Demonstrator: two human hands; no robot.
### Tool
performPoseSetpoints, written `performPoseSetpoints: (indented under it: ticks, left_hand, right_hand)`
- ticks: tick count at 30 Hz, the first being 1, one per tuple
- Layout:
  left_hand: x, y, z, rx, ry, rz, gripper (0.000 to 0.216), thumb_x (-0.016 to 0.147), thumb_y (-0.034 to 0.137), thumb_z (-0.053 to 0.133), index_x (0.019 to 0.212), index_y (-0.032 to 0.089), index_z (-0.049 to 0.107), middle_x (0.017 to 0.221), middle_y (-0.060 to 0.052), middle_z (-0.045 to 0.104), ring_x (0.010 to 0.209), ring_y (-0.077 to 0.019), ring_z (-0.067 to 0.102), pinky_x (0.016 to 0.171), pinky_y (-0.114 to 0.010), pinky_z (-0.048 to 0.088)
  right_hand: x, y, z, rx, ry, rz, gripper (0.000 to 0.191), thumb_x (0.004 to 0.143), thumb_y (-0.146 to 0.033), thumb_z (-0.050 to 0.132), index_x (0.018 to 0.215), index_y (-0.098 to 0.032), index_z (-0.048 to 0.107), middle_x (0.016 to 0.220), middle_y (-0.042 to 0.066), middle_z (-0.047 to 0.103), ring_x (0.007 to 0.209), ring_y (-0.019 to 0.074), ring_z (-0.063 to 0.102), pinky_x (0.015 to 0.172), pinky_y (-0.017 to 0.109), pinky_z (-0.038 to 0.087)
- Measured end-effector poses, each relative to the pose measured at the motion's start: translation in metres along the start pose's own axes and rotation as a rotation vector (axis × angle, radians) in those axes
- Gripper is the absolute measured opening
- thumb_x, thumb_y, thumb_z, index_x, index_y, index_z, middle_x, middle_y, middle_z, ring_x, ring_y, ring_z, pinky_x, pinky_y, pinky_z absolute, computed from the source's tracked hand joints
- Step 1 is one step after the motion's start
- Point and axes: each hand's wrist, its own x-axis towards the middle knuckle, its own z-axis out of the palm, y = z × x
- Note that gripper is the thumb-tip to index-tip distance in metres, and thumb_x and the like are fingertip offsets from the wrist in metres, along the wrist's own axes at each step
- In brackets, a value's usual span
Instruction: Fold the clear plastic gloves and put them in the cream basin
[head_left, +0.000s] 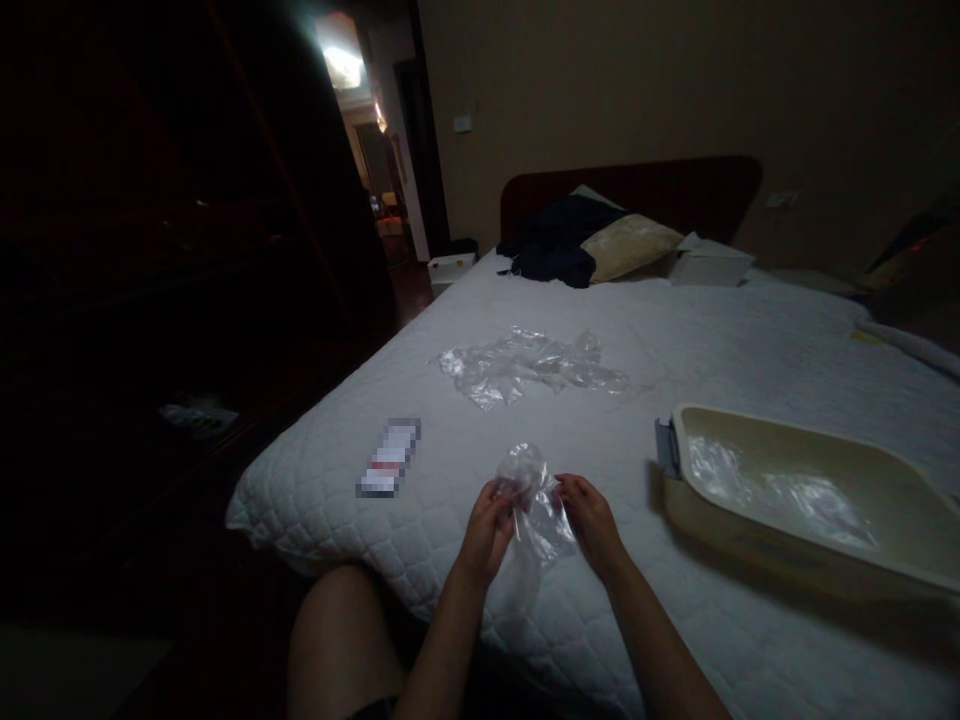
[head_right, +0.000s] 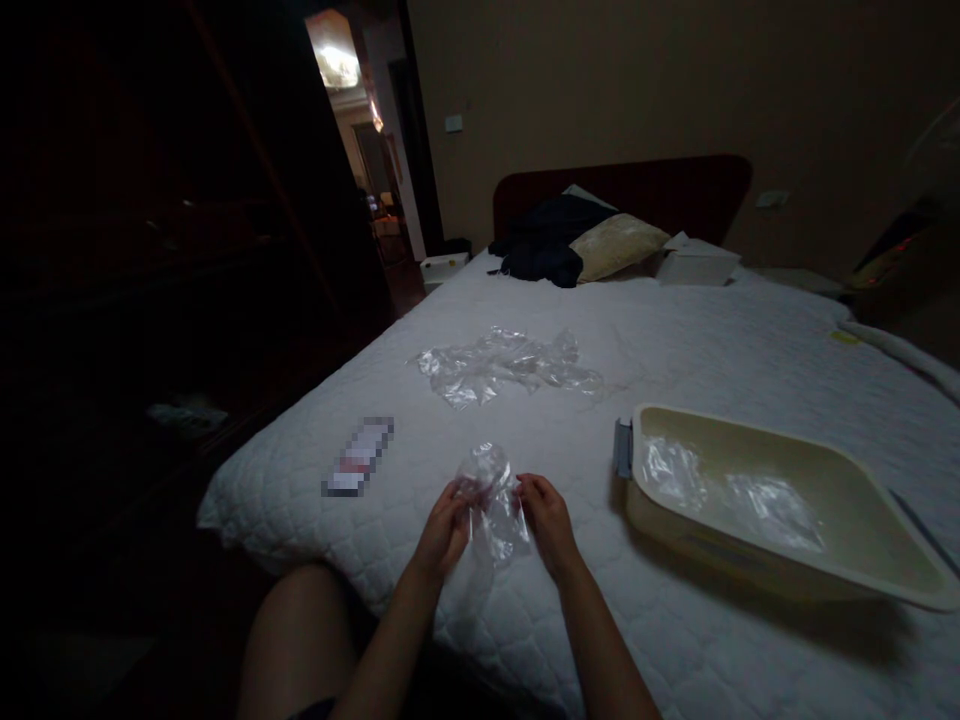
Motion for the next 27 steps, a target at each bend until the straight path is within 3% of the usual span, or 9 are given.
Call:
performPoseSetpoints:
  ticks: [11, 21, 27]
  left_hand:
    - [-0.0017, -0.0032, -0.0067, 0.030, 0.017, -0.050, 0.019, 0.073, 0.022, 0.061, 0.091, 0.018, 0.057, 0.092, -0.004, 0.061, 0.090, -0.0146, 0.057, 0.084, -0.029, 0.041]
    - [-0.0056, 0.0012, -0.0007, 0.056, 0.007, -0.045, 0.035, 0.066, 0.029, 0.070, 0.096, 0.017, 0.056, 0.098, -0.007, 0.062, 0.094, -0.0170, 0.057, 0.086, -0.032, 0.041]
    - [-0.0065, 0.0006, 0.0005, 0.109, 0.003, -0.052, 0.037, 0.063, 0.025, 0.073, 0.096, 0.017, 0.056, 0.094, -0.006, 0.062, 0.089, -0.0161, 0.059, 0.081, -0.029, 0.043]
  right_hand:
    - [-0.0012, 0.0041, 0.0001, -0.129, -0.018, -0.031, 0.036, 0.053, -0.039, 0.076, 0.079, -0.020, 0.060, 0.074, 0.000, 0.059, 0.064, 0.0131, 0.054, 0.060, 0.025, 0.042]
    - [-0.0017, 0.0003, 0.0005, -0.169, -0.023, -0.044, 0.032, 0.061, -0.044, 0.068, 0.079, -0.019, 0.063, 0.074, 0.003, 0.063, 0.068, 0.0165, 0.056, 0.062, 0.028, 0.044]
    - [0.0003, 0.0053, -0.0045, -0.112, -0.005, -0.027, 0.035, 0.066, -0.044, 0.064, 0.092, -0.021, 0.059, 0.067, -0.001, 0.060, 0.059, 0.0135, 0.054, 0.054, 0.024, 0.040]
